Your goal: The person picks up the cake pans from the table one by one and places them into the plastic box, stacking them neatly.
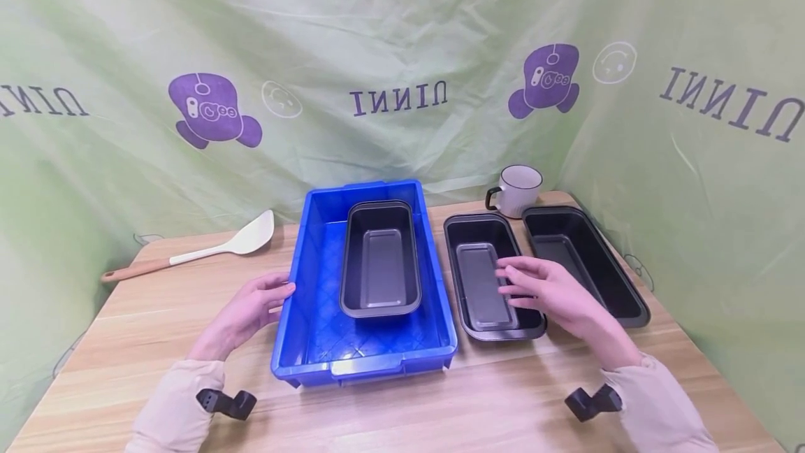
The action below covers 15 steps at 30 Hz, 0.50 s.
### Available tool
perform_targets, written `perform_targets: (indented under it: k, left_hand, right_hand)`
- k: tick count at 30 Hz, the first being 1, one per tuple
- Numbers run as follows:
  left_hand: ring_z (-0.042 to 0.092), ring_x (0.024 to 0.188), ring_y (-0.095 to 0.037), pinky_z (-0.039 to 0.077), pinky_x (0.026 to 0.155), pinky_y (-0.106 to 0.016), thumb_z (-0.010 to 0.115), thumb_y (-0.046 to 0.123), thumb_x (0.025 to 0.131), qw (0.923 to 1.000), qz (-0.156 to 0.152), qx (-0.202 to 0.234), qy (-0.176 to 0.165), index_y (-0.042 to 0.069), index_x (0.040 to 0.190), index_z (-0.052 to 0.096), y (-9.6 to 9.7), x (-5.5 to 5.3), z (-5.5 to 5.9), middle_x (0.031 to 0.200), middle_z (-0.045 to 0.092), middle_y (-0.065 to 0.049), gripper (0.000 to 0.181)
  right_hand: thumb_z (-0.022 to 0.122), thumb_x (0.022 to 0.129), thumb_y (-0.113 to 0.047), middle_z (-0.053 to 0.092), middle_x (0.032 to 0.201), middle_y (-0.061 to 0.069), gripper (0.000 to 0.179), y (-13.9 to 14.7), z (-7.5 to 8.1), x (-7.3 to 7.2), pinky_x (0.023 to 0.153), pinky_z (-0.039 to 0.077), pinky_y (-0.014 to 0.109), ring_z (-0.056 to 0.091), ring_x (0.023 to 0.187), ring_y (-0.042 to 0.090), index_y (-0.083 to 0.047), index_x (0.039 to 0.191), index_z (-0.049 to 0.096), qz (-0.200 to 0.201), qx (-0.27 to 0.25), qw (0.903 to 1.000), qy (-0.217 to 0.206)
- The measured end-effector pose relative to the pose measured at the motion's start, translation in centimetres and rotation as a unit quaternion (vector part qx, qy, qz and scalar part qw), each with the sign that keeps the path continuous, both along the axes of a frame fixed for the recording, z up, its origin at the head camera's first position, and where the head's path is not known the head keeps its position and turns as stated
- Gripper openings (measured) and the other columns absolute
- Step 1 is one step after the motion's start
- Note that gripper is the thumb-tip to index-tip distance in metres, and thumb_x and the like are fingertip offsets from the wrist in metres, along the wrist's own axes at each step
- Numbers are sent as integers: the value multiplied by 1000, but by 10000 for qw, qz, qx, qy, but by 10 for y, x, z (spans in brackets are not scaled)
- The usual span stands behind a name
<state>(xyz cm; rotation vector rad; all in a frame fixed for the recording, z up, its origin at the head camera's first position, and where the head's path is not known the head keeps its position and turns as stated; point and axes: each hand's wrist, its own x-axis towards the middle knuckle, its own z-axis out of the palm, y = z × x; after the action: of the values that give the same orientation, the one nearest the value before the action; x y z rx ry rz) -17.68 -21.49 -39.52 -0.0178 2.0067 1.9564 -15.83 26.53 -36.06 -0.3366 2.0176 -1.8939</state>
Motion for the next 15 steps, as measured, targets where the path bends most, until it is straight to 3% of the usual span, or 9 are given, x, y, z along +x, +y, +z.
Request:
perform_targets:
  k: [5, 11, 15]
  left_hand:
    - [59, 93, -10, 50, 85, -30, 52, 13, 98, 10000, -99, 1, -9, -12, 140, 32, 0, 0, -1, 115, 57, -9, 52]
    - [60, 94, -11, 49, 85, -29, 52, 14, 98, 9999, -99, -1, -36, -11, 141, 32, -2, 0, -2, 115, 57, -9, 53]
    - [60, 96, -12, 49, 86, -30, 52, 15, 98, 9999, -124, -27, -36, -10, 142, 31, -2, -1, -2, 119, 56, -11, 54]
  right_hand:
    - [41, 103, -9, 65, 118, -3, 28, 30, -9, 6, 86, 53, 30, 64, 106, 18, -12, 127, 55, 188, -425, 9989, -55]
    - [32, 104, -2, 63, 124, 3, 38, 54, -15, 10, 92, 50, 32, 62, 111, 22, -16, 128, 58, 672, -1195, 9903, -240]
    - [33, 103, 0, 63, 125, -2, 40, 67, -18, 13, 91, 50, 30, 62, 111, 19, -19, 128, 58, 513, -1014, 9933, -198]
